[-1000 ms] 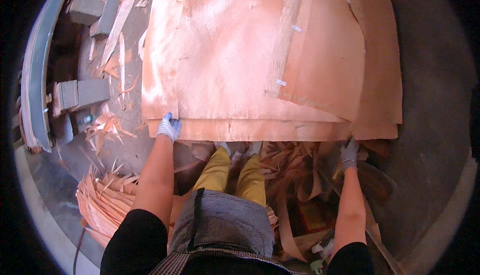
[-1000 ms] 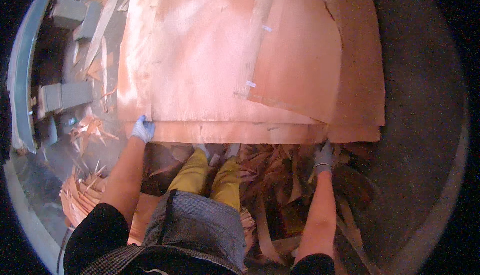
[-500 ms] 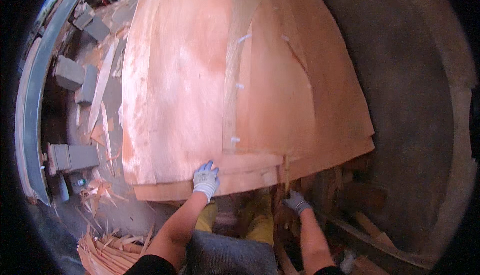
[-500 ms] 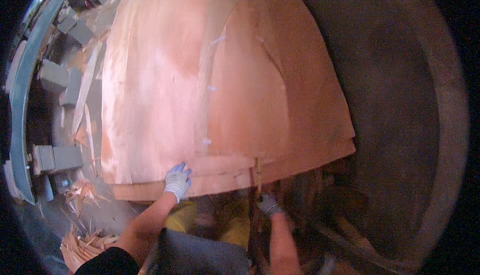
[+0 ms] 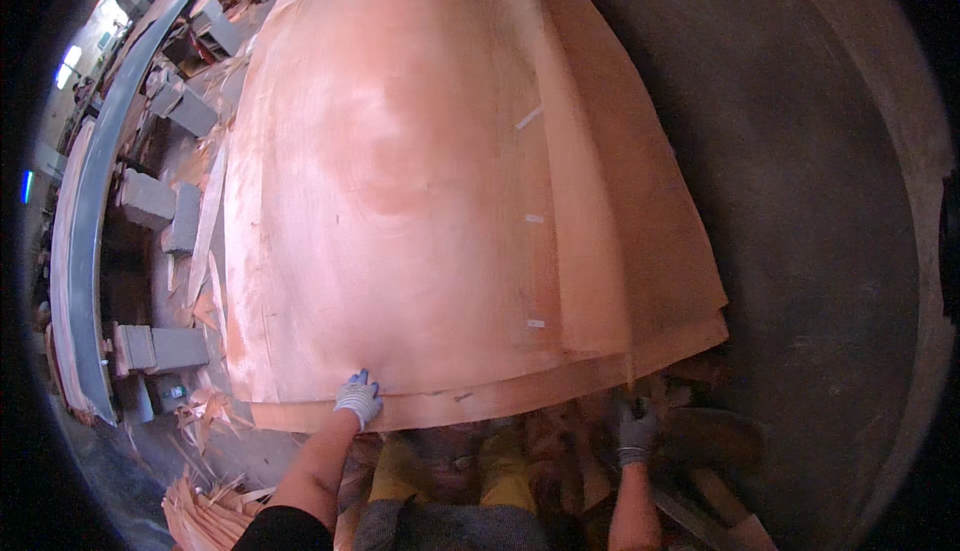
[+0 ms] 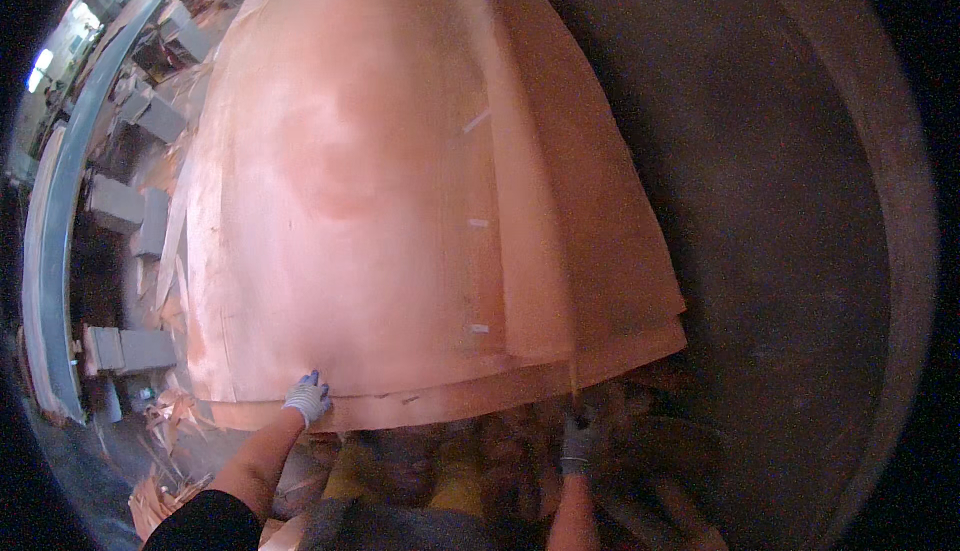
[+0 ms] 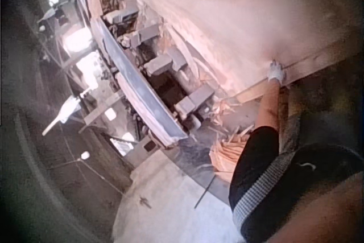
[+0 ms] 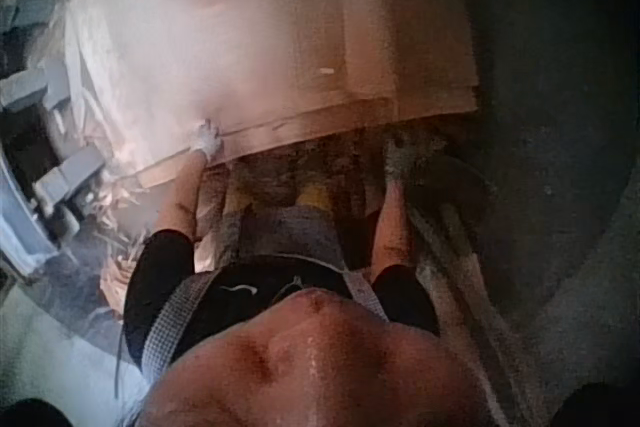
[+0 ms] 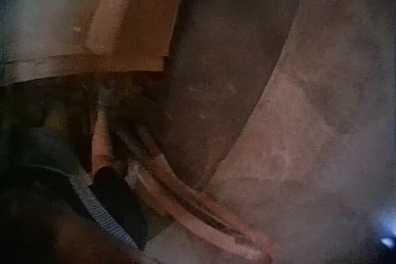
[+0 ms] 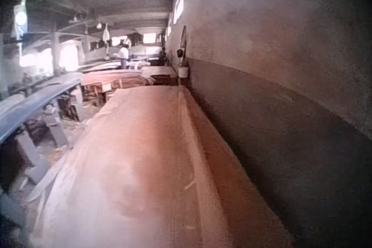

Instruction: The person sorts through wood veneer sheets, measuring them with a tape measure, trimming off thin strips by hand or with a blade, and moving the sheets between different stacks.

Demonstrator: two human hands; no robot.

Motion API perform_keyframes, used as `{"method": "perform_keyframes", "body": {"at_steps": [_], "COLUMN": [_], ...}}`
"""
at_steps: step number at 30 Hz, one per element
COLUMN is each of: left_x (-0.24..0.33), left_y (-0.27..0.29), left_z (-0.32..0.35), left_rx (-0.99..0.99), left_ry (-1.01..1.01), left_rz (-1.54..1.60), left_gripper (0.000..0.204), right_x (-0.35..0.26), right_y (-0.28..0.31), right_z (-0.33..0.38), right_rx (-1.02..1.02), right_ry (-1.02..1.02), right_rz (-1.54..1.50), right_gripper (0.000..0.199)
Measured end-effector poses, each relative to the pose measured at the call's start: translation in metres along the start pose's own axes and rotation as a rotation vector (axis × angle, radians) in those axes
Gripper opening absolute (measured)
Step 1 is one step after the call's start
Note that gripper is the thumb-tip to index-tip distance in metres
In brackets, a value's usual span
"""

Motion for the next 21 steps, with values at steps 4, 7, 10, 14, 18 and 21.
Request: {"method": "perform_keyframes", "body": {"at_steps": [4, 7, 10, 14, 18, 21], "left_x": [0.01, 0.016, 0.024, 0.045, 0.071, 0.087], "left_y": [0.014, 0.023, 0.044, 0.067, 0.073, 0.053], "left_z": [0.004, 0.002, 0.012, 0.053, 0.098, 0.132], "left_rx": [-0.073, -0.198, -0.231, -0.12, -0.187, -0.144], "left_ry": [0.055, 0.086, 0.115, 0.152, -0.044, -0.157], "left_rz": [-0.001, -0.015, -0.041, -0.041, 0.193, 0.443], "left_gripper": [0.043, 0.046, 0.046, 0.04, 0.041, 0.045], "right_x": [0.033, 0.074, 0.12, 0.078, -0.018, -0.093], "right_y": [0.06, 0.079, 0.087, 0.108, 0.172, 0.191], "right_z": [-0.045, -0.081, -0.102, -0.066, -0.002, 0.065], "right_rx": [0.121, 0.16, 0.003, 0.098, 0.018, 0.248], "right_ry": [-0.006, -0.17, -0.19, 0.09, 0.023, 0.361], "right_rz": [0.403, 0.515, 0.607, 0.33, 0.206, 0.402], "right_gripper": [0.037, 0.04, 0.042, 0.039, 0.036, 0.035]}}
Point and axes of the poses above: each hand's wrist, its own z-axis away from the middle knuckle, its own y-axis out of the back of the hand, x = y × z, the point moved 1 cm from there along -z, towards the middle knuckle, and after that the axes turned 1 degree about x, right-handed, at the moved point
